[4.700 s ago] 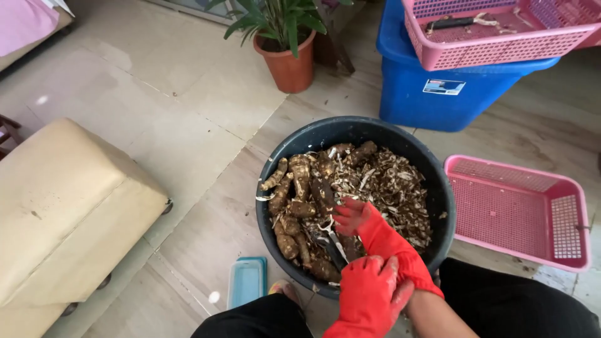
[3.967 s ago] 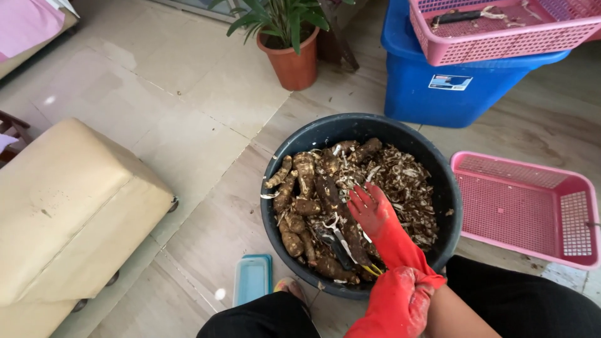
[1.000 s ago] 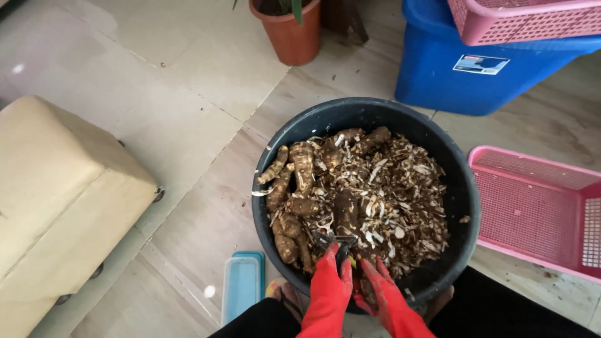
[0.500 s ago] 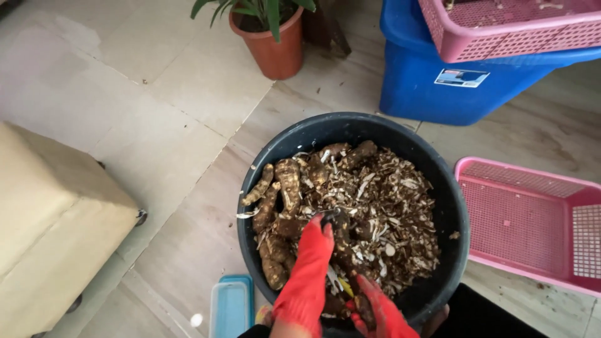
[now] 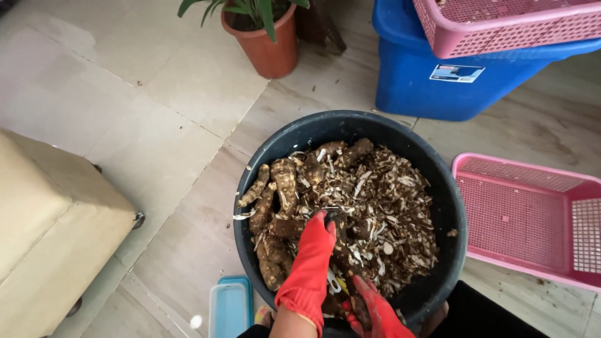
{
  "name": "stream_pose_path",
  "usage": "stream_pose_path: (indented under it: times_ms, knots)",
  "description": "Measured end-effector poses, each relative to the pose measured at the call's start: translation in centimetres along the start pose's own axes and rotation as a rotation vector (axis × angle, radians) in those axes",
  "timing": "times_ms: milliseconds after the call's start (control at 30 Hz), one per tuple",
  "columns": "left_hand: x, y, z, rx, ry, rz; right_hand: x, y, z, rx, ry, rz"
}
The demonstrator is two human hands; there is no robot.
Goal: Peeling the thick outer skin of a cassava root using a small knife over a bucket of peels.
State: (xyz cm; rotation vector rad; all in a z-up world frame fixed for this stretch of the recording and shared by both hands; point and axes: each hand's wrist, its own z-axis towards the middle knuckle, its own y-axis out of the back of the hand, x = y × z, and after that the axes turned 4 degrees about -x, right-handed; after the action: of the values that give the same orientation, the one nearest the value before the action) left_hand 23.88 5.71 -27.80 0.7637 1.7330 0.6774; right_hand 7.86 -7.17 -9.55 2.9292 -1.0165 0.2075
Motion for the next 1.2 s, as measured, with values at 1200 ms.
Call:
stream_pose_path:
  times_ms: [1200]
  knots:
    - [-1.1,3.4,-0.7,-0.030,-0.004,0.100,-2.0,-1.3,4.5,0.074,0.113,-0.193]
